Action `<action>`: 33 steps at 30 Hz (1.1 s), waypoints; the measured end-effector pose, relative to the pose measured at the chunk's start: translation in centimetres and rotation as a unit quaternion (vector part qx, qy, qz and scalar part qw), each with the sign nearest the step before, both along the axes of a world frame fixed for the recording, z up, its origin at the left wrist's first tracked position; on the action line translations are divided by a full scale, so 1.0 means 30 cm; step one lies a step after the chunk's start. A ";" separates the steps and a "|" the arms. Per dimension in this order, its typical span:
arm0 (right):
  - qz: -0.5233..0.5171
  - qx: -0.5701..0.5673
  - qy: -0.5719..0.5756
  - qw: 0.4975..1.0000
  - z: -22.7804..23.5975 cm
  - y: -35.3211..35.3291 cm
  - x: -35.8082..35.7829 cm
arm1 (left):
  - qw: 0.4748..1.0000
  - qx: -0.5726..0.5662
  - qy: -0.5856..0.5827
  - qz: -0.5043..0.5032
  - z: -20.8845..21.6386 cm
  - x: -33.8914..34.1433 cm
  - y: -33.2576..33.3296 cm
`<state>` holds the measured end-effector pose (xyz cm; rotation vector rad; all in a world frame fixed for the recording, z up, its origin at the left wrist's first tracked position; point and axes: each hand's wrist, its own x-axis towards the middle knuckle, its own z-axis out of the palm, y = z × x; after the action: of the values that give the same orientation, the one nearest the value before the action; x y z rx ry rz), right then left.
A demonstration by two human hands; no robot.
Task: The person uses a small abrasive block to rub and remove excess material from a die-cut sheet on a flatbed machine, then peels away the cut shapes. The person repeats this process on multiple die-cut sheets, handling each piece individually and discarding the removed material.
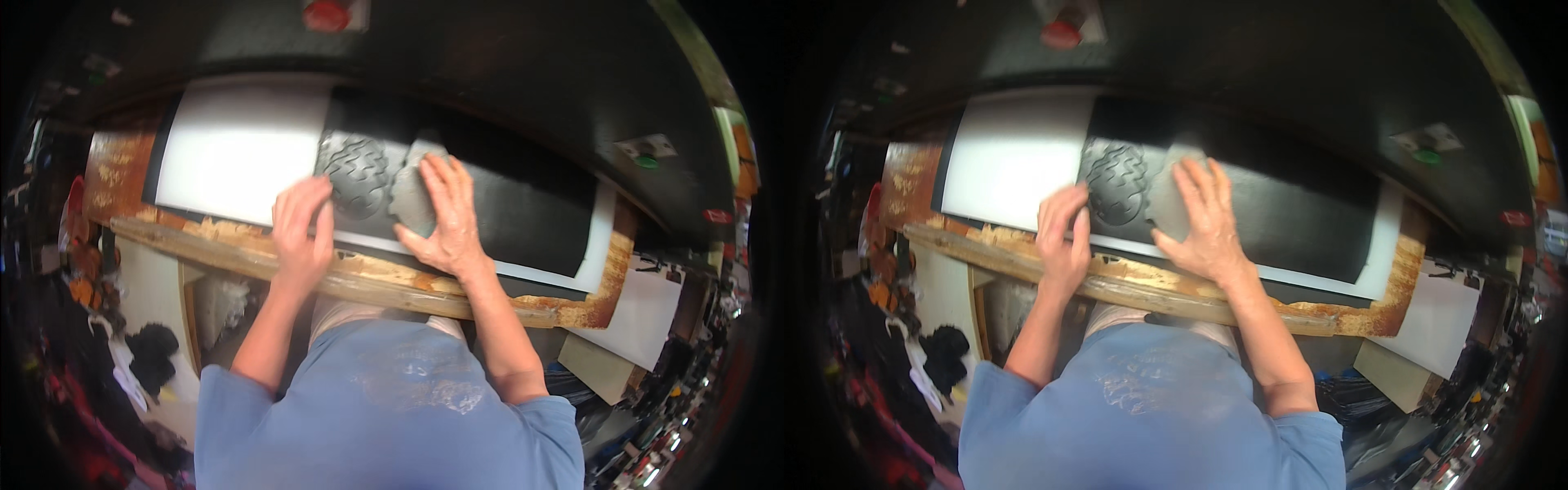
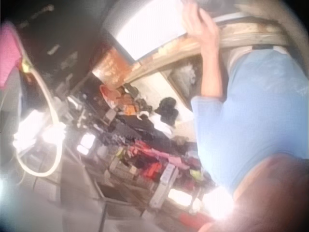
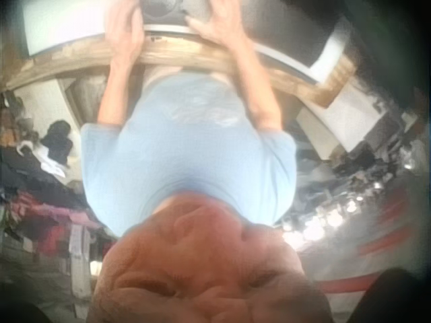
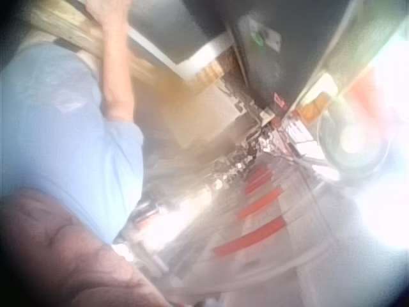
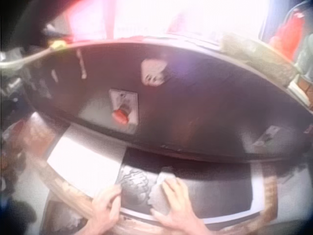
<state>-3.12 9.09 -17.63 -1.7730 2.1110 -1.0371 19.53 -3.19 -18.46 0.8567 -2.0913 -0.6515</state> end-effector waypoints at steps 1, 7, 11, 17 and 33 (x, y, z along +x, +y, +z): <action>-0.002 0.007 -0.002 1.000 -0.003 0.006 -0.005 | 0.998 0.043 0.023 -0.042 0.011 0.017 0.046; -0.207 -0.210 -0.064 0.953 0.094 0.106 -0.137 | 0.980 -0.016 -0.026 -0.199 -0.026 -0.007 0.221; -0.316 -0.380 -0.057 0.868 0.222 0.231 -0.310 | 0.982 -0.063 -0.009 -0.177 -0.095 -0.003 0.205; -0.339 -0.317 -0.041 0.885 0.203 0.382 -0.328 | 0.987 -0.080 -0.027 -0.136 -0.113 -0.013 0.178; -0.329 -0.077 0.010 0.941 -0.105 0.477 0.007 | 0.989 -0.093 -0.040 -0.107 -0.078 -0.022 0.185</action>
<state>-2.90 23.41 -20.80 -1.1224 2.7838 -1.3590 18.87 2.35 -20.80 0.5675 -2.2949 -0.5289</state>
